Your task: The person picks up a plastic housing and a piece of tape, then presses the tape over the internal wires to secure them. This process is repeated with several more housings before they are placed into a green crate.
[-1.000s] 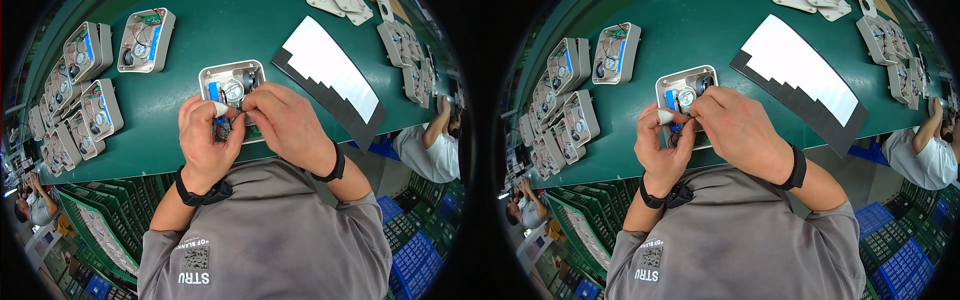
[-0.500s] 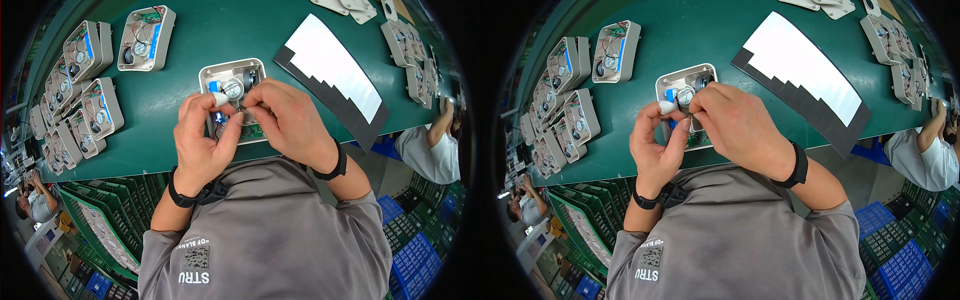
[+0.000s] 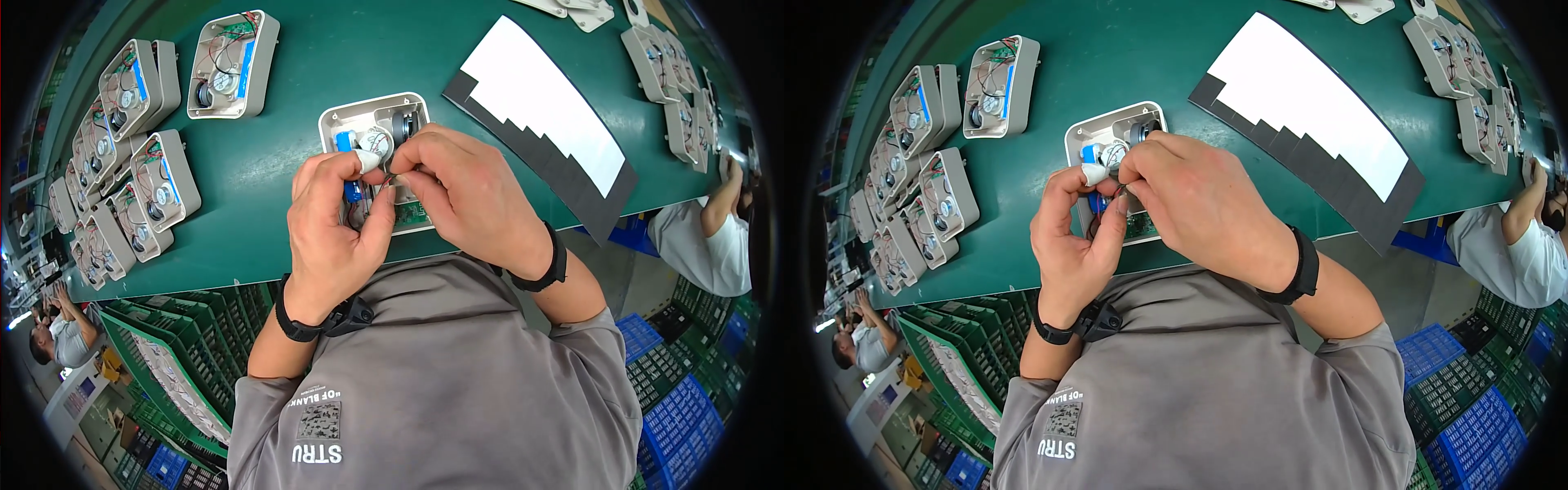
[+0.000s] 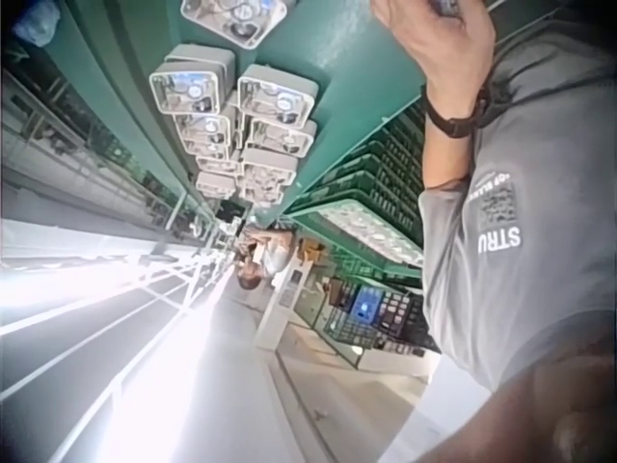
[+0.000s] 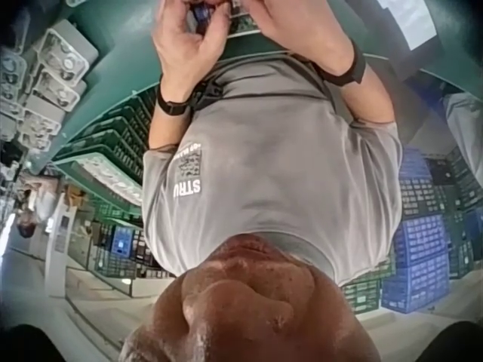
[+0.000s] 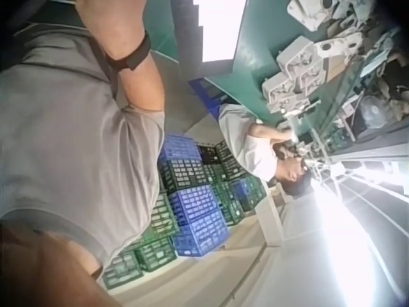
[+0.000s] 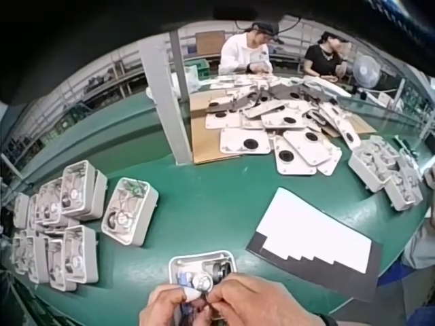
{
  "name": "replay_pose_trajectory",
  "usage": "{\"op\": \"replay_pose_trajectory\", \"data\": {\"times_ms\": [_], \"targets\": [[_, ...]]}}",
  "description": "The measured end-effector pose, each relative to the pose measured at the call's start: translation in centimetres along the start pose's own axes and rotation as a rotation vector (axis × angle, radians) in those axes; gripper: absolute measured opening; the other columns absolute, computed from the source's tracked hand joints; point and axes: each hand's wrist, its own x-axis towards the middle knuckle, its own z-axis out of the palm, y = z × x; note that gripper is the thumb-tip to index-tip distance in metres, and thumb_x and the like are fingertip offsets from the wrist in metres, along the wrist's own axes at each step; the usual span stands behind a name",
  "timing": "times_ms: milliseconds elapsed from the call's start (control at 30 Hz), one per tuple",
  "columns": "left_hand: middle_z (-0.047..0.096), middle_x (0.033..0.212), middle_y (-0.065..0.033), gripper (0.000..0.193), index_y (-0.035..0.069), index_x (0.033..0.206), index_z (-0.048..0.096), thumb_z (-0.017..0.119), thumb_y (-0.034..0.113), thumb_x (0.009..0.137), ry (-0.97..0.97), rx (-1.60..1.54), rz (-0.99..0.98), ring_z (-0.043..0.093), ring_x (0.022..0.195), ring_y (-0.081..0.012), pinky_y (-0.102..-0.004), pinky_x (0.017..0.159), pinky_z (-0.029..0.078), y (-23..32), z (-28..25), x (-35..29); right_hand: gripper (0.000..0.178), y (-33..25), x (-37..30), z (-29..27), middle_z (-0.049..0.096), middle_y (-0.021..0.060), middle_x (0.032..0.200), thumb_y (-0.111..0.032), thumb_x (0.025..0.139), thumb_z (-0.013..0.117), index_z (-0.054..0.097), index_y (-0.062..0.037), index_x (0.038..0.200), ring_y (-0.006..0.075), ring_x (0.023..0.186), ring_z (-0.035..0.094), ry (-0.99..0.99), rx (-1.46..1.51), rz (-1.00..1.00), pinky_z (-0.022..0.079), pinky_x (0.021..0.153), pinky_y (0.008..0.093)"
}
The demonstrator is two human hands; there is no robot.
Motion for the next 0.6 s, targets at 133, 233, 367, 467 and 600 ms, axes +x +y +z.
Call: {"op": "replay_pose_trajectory", "data": {"times_ms": [133,233,367,467,600], "targets": [[0.074,0.095,-0.0081,0.033,0.004,0.107,0.064,0.079,0.0,0.078,0.024,0.008,0.005,0.065,0.095,-0.031,-0.0417,0.087,0.05,0.3,0.2,0.2,0.012,0.0,0.0,0.0,0.065,0.0128,0.089,0.005,0.088,0.067,0.062,-0.0002,0.097,0.0321,0.077,0.065,0.0,0.007,-0.003,0.051,0.066,0.0382],[0.074,0.094,-0.0079,0.031,0.003,0.107,0.065,0.079,0.0,0.079,0.032,-0.015,-0.022,0.066,0.093,-0.03,-0.0421,0.091,0.05,0.2,0.2,0.0,0.012,0.1,0.0,0.0,0.066,0.0125,0.089,0.006,0.087,0.068,0.063,0.0001,0.097,0.031,0.077,0.066,0.003,0.0,-0.009,0.052,0.065,0.0371],[0.077,0.092,-0.0069,0.029,0.002,0.108,0.067,0.079,0.002,0.082,0.02,-0.107,-0.112,0.069,0.091,-0.0256,-0.0444,0.102,0.047,0.2,0.1,-0.2,0.012,0.0,-0.2,0.3,0.068,0.0115,0.092,0.007,0.087,0.07,0.065,0.0008,0.096,0.0283,0.078,0.068,0.031,0.016,0.001,0.053,0.063,0.0349],[0.079,0.091,-0.0059,0.028,0.001,0.11,0.068,0.079,0.004,0.084,0.005,-0.18,-0.173,0.071,0.089,-0.0215,-0.0468,0.111,0.043,0.4,-0.3,0.0,0.014,0.4,-0.5,0.5,0.07,0.0107,0.094,0.008,0.086,0.071,0.066,0.0013,0.096,0.0263,0.079,0.069,0.057,0.019,-0.024,0.054,0.062,0.0333],[0.081,0.092,-0.0051,0.03,0.0,0.114,0.068,0.079,0.005,0.086,-0.035,-0.202,-0.273,0.072,0.089,-0.0158,-0.051,0.119,0.035,0.5,-0.8,0.4,0.016,0.5,-0.7,0.6,0.071,0.0099,0.097,0.01,0.085,0.072,0.069,0.0017,0.098,0.0245,0.081,0.07,0.08,0.026,-0.089,0.054,0.062,0.0319]]}}
